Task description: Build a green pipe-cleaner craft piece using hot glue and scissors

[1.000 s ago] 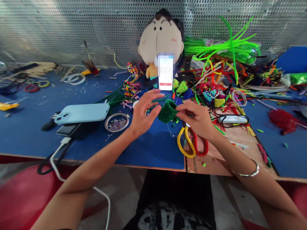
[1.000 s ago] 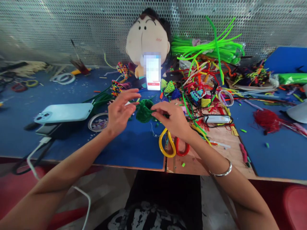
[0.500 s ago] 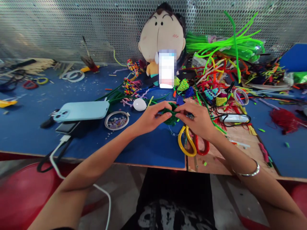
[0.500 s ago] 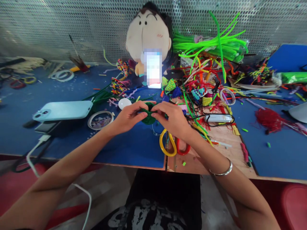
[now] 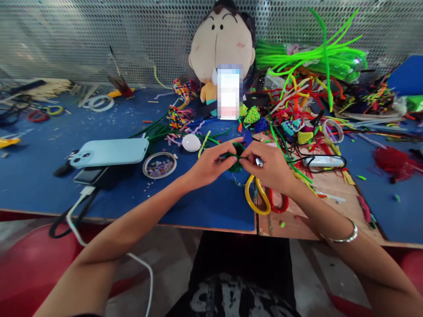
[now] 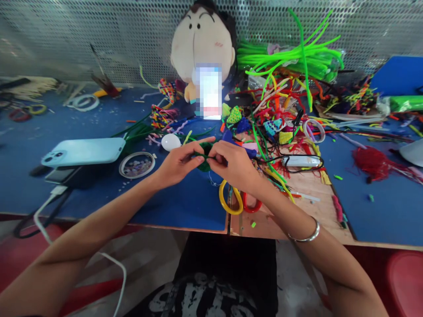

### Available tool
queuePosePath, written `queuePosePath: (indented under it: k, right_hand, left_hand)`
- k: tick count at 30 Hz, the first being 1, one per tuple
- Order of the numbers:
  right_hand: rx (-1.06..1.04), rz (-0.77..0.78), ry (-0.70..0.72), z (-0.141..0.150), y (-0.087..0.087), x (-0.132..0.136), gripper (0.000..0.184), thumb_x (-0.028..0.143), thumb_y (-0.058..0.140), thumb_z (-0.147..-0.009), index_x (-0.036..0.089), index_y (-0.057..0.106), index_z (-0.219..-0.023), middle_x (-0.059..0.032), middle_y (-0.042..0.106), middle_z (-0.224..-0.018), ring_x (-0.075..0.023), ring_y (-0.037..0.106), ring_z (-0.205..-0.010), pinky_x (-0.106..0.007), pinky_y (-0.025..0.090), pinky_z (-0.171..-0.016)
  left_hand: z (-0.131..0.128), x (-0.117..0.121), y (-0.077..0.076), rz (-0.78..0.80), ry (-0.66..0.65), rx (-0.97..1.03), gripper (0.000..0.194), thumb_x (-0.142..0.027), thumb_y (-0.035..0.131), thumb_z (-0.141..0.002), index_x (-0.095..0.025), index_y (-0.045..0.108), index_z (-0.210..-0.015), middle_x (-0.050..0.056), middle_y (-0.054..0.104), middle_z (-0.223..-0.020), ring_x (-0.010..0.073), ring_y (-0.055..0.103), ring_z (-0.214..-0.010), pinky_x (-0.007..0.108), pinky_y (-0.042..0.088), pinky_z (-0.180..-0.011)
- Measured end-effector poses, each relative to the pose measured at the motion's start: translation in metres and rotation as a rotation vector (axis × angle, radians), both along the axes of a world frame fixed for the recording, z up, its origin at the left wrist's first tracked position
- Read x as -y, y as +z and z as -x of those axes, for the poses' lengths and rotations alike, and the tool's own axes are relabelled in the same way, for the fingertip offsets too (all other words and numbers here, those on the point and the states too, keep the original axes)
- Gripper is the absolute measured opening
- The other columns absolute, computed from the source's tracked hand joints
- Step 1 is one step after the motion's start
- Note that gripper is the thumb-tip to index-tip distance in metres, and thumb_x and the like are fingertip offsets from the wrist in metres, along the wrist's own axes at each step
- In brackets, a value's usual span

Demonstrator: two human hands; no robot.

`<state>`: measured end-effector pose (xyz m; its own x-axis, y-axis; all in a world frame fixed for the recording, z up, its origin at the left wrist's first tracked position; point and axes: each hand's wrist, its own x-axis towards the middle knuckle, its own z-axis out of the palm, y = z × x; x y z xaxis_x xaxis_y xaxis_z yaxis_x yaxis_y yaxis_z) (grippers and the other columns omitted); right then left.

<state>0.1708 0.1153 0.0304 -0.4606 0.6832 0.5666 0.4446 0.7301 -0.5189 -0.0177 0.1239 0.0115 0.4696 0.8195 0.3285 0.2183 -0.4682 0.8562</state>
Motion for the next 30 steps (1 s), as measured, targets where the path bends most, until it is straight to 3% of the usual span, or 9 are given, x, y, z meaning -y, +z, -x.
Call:
queuePosePath:
  k: [4, 9, 13, 18, 21, 25, 30]
  right_hand:
    - [0.007, 0.019, -0.021, 0.0006, 0.0007, 0.0002, 0.016, 0.011, 0.058, -0.077, 0.019, 0.05, -0.066, 0.0057, 0.045, -0.059, -0.0069, 0.041, -0.055, -0.023, 0.031, -0.054]
    - [-0.047, 0.084, -0.011, -0.0023, 0.0029, -0.0028, 0.004, 0.016, 0.059, -0.083, 0.018, 0.062, -0.082, 0.0035, 0.053, -0.065, -0.0085, 0.046, -0.059, -0.024, 0.035, -0.057]
    - [-0.083, 0.142, 0.002, -0.0043, 0.0023, -0.0051, 0.011, 0.018, 0.059, -0.084, 0.018, 0.065, -0.093, 0.0038, 0.052, -0.065, -0.009, 0.046, -0.059, -0.024, 0.036, -0.056]
    - [-0.127, 0.178, 0.007, -0.0051, 0.0014, -0.0053, 0.012, 0.02, 0.059, -0.085, 0.017, 0.065, -0.095, 0.0028, 0.052, -0.067, -0.0095, 0.048, -0.061, -0.024, 0.039, -0.057]
    - [-0.116, 0.162, -0.003, -0.0051, 0.0013, -0.0062, 0.008, 0.022, 0.06, -0.085, 0.017, 0.064, -0.09, 0.0023, 0.053, -0.068, -0.0099, 0.049, -0.062, -0.024, 0.04, -0.058]
    - [-0.105, 0.149, 0.0, -0.005, 0.001, -0.0077, 0.006, 0.023, 0.06, -0.085, 0.017, 0.063, -0.084, 0.0023, 0.053, -0.067, -0.0096, 0.049, -0.062, -0.024, 0.039, -0.058]
    - [-0.054, 0.171, -0.009, -0.0044, 0.0016, -0.0069, 0.006, 0.021, 0.059, -0.085, 0.017, 0.059, -0.08, 0.0039, 0.049, -0.064, -0.0088, 0.045, -0.059, -0.024, 0.035, -0.056]
  left_hand:
    - [-0.0006, -0.0002, 0.0006, 0.007, -0.013, 0.0, 0.014, -0.029, 0.051, -0.087, -0.021, 0.047, -0.076, 0.011, 0.067, -0.118, 0.0272, 0.049, -0.134, 0.033, 0.048, -0.089]
    - [0.0014, -0.0006, 0.0051, 0.036, -0.023, 0.047, 0.009, -0.027, 0.045, -0.091, -0.021, 0.048, -0.085, 0.011, 0.062, -0.127, 0.0264, 0.041, -0.141, 0.041, 0.038, -0.107]
    - [0.002, -0.0007, 0.0047, 0.094, -0.041, 0.137, 0.007, -0.027, 0.045, -0.091, -0.022, 0.047, -0.096, 0.01, 0.06, -0.131, 0.0241, 0.043, -0.139, 0.041, 0.037, -0.11]
    - [0.0002, -0.0034, -0.0009, 0.22, -0.078, 0.264, 0.022, -0.029, 0.051, -0.088, -0.024, 0.045, -0.108, 0.007, 0.058, -0.133, 0.0192, 0.059, -0.119, 0.032, 0.049, -0.093]
    - [-0.0004, -0.0055, -0.0028, 0.283, -0.098, 0.299, 0.028, -0.035, 0.054, -0.087, -0.025, 0.046, -0.111, 0.005, 0.062, -0.123, 0.015, 0.064, -0.098, 0.024, 0.051, -0.075]
    - [-0.001, -0.0064, -0.0013, 0.302, -0.084, 0.283, 0.025, -0.038, 0.055, -0.087, -0.023, 0.05, -0.106, 0.002, 0.064, -0.099, 0.0071, 0.053, -0.064, 0.018, 0.041, -0.053]
    - [-0.002, -0.0055, -0.0006, 0.284, -0.054, 0.268, 0.019, -0.033, 0.057, -0.087, -0.021, 0.053, -0.101, -0.002, 0.058, -0.081, 0.0061, 0.047, -0.059, 0.017, 0.038, -0.051]
